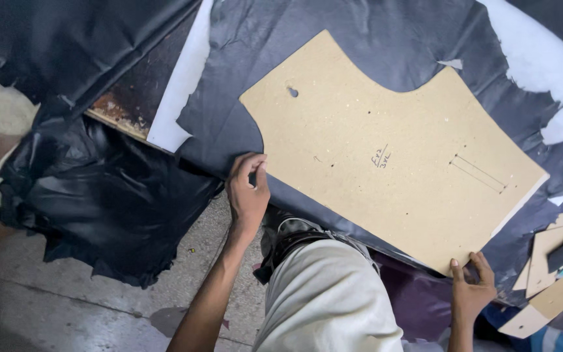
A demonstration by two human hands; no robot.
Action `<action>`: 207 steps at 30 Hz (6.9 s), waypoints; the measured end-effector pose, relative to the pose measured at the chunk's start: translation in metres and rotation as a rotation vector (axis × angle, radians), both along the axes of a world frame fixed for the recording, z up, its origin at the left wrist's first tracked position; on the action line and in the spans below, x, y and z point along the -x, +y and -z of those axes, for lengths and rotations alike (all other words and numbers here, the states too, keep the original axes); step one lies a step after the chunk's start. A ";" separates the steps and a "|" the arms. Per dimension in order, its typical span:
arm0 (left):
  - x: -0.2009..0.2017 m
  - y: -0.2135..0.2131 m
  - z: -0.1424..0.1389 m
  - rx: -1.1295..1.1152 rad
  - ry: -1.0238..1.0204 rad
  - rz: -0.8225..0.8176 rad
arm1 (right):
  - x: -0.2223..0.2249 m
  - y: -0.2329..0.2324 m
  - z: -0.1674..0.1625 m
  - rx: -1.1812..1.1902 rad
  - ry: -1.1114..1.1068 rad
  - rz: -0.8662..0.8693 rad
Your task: The person lays out a large piece of black leather on a work table, places a cardboard pattern on top, and traces the outline with a pencil. They then cut the leather along the traced lines using a utility knife, remove the pattern, and repeat the process with smaller patterns to cut additional pieces.
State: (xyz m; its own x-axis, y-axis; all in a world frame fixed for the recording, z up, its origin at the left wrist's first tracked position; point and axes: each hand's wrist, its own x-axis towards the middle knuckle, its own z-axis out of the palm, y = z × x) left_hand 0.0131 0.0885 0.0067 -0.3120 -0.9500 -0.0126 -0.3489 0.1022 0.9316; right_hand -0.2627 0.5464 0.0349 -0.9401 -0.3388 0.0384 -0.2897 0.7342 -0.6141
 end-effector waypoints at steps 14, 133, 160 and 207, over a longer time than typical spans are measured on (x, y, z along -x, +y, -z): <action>0.018 0.028 -0.040 0.216 -0.438 0.232 | 0.025 0.044 0.017 0.756 -0.329 0.309; 0.007 0.044 0.019 -0.142 0.097 0.030 | 0.005 0.056 0.001 0.167 -0.081 0.189; 0.016 0.034 -0.001 -0.392 0.281 -0.010 | 0.018 0.012 -0.027 -0.554 0.047 -0.031; -0.004 0.061 0.015 0.098 0.014 -0.002 | 0.048 0.033 0.002 -0.742 0.039 -0.242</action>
State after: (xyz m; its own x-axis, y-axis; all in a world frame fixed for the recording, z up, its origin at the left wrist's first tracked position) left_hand 0.0173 0.1497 -0.0083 -0.3092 -0.9472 0.0846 -0.3362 0.1921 0.9220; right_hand -0.3104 0.5792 0.0329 -0.8393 -0.4843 -0.2470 -0.5054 0.8625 0.0263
